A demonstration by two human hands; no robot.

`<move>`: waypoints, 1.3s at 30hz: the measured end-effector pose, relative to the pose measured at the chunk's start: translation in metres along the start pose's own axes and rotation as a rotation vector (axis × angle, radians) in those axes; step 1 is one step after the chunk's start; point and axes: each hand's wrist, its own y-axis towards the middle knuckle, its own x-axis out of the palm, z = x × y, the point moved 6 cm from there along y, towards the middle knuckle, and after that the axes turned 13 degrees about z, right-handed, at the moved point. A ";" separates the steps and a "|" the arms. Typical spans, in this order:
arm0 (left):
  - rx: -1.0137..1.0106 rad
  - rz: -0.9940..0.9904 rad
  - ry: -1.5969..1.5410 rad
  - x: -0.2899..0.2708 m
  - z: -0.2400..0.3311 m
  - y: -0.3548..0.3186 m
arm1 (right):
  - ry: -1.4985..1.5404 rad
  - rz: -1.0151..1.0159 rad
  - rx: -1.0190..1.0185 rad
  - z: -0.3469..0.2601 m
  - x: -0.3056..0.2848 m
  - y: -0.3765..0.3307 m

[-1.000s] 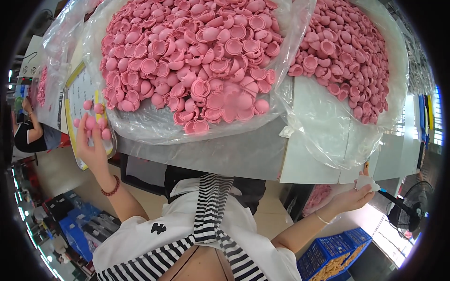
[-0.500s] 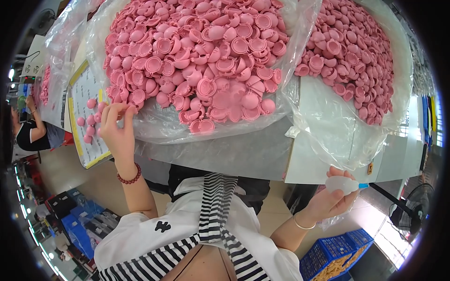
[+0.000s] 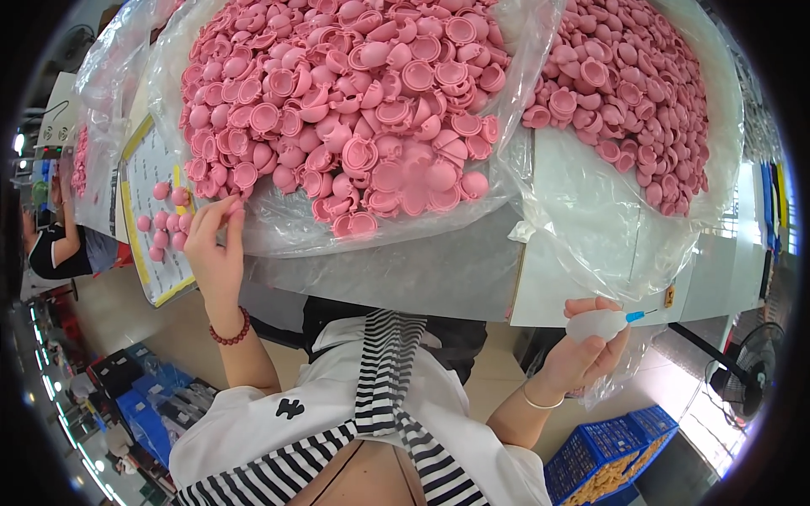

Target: Applying glue to two halves of small pink plastic toy balls and pressing them together to assemble them.

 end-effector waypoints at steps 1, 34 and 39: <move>0.004 -0.004 -0.007 0.000 0.004 0.000 | 0.050 -0.007 0.029 -0.002 0.002 -0.001; -0.633 -0.741 -1.906 0.058 0.151 -0.068 | 0.305 -0.367 -0.277 -0.080 0.068 -0.033; -0.625 -0.738 -1.908 0.059 0.150 -0.068 | 0.312 -0.365 -0.262 -0.078 0.068 -0.033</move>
